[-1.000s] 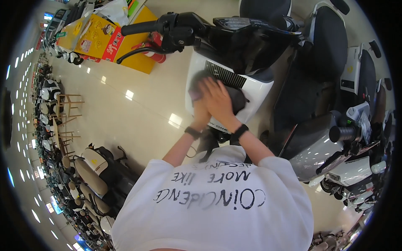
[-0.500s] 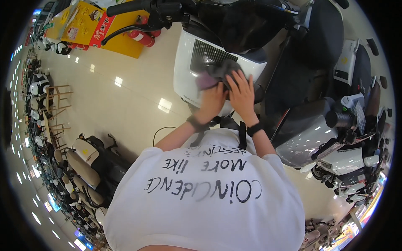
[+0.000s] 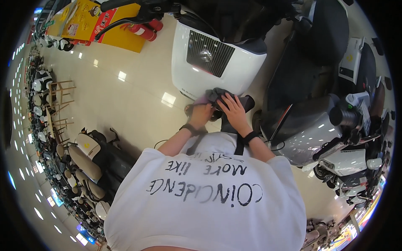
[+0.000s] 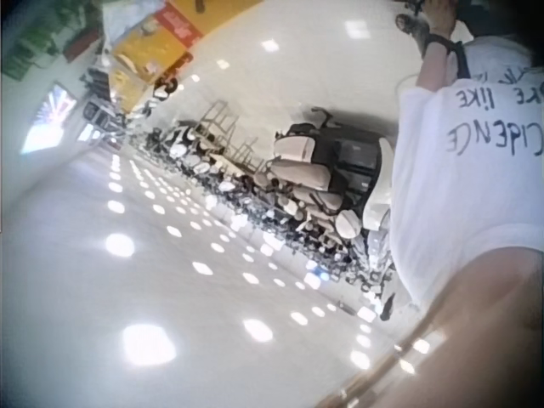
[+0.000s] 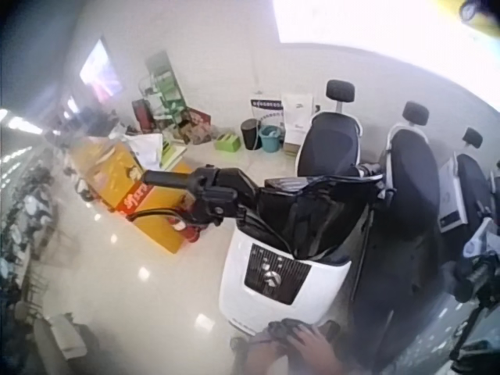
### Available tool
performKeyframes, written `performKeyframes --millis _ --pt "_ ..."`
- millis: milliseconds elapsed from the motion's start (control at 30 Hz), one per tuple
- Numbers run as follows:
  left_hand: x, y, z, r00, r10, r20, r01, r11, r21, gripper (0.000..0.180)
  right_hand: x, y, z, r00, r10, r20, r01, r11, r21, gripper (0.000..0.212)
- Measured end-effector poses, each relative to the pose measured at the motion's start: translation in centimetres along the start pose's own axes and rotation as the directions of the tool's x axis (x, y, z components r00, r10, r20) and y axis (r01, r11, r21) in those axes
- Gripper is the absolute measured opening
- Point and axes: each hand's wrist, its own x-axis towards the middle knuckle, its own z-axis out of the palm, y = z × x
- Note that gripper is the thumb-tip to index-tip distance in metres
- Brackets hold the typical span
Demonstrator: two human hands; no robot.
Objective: The person cleans electric scooters in a showroom by wiping down their surfaces one after another with a cloth.
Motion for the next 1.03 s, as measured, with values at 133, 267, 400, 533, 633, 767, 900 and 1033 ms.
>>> performKeyframes --millis 133,267,400,533,633,767,900,1033 --pt "0.0 0.0 -0.8 0.999 -0.007 0.049 0.003 0.996 0.088 0.014 -0.2 -0.7 1.6 0.999 0.044 -0.013 -0.045 0.997 -0.068 0.039" --pt "-1.0 -1.6 -1.3 0.952 -0.130 0.279 0.086 0.983 0.164 0.021 -0.1 -2.1 3.3 0.996 0.070 0.046 -0.068 0.997 -0.032 0.035" --pt "-4.5 -5.3 -0.1 0.936 -0.252 0.247 0.197 0.954 0.228 0.034 -0.9 -2.6 5.4 0.901 0.172 0.398 -0.186 0.983 -0.006 0.031" --pt "-8.5 -9.3 0.1 0.770 -0.360 0.527 0.116 0.891 0.438 0.030 -1.9 -4.9 6.8 0.888 0.255 0.384 -0.289 0.957 0.032 0.030" --pt "-10.8 -11.5 -0.3 0.644 -0.420 0.640 0.128 0.883 0.451 0.026 -1.9 -7.3 6.6 0.855 0.281 0.436 -0.343 0.937 0.068 0.031" --pt "-12.0 -11.7 -1.3 0.645 -0.361 0.674 0.215 0.931 0.294 0.032 -0.3 -8.7 7.0 0.879 0.229 0.418 -0.288 0.954 0.082 0.029" --pt "-11.3 -11.0 -1.0 0.688 -0.234 0.687 0.146 0.972 0.185 0.053 2.4 -10.4 5.5 0.918 0.201 0.342 -0.276 0.943 0.185 0.033" --pt "-13.3 -14.8 7.4 0.807 -0.139 0.575 0.035 0.981 0.189 0.083 5.1 -13.4 5.2 0.915 0.200 0.351 -0.316 0.895 0.314 0.041"
